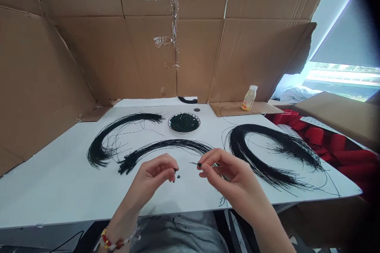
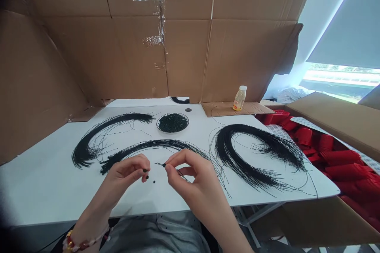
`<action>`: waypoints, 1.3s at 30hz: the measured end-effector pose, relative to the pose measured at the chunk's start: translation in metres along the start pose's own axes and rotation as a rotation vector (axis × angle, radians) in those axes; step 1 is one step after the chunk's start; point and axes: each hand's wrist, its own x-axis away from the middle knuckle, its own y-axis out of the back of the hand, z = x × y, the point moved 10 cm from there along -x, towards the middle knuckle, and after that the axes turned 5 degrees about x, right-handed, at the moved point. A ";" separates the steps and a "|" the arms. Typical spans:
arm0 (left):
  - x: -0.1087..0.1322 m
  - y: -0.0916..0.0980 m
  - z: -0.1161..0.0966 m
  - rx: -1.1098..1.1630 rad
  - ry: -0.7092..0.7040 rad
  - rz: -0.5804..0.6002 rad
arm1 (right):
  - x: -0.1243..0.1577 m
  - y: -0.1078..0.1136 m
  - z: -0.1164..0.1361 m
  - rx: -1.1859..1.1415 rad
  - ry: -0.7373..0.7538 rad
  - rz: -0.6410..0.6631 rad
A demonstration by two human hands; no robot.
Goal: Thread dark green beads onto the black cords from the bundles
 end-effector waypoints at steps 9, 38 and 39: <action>-0.002 0.003 0.013 0.182 0.009 -0.180 | -0.005 -0.032 -0.012 -0.039 -0.002 0.039; 0.005 0.015 -0.008 -0.355 -0.269 -0.316 | -0.039 -0.063 -0.101 -0.503 -0.279 0.064; 0.005 0.015 -0.008 -0.351 -0.258 -0.317 | -0.039 -0.061 -0.100 -0.498 -0.275 0.061</action>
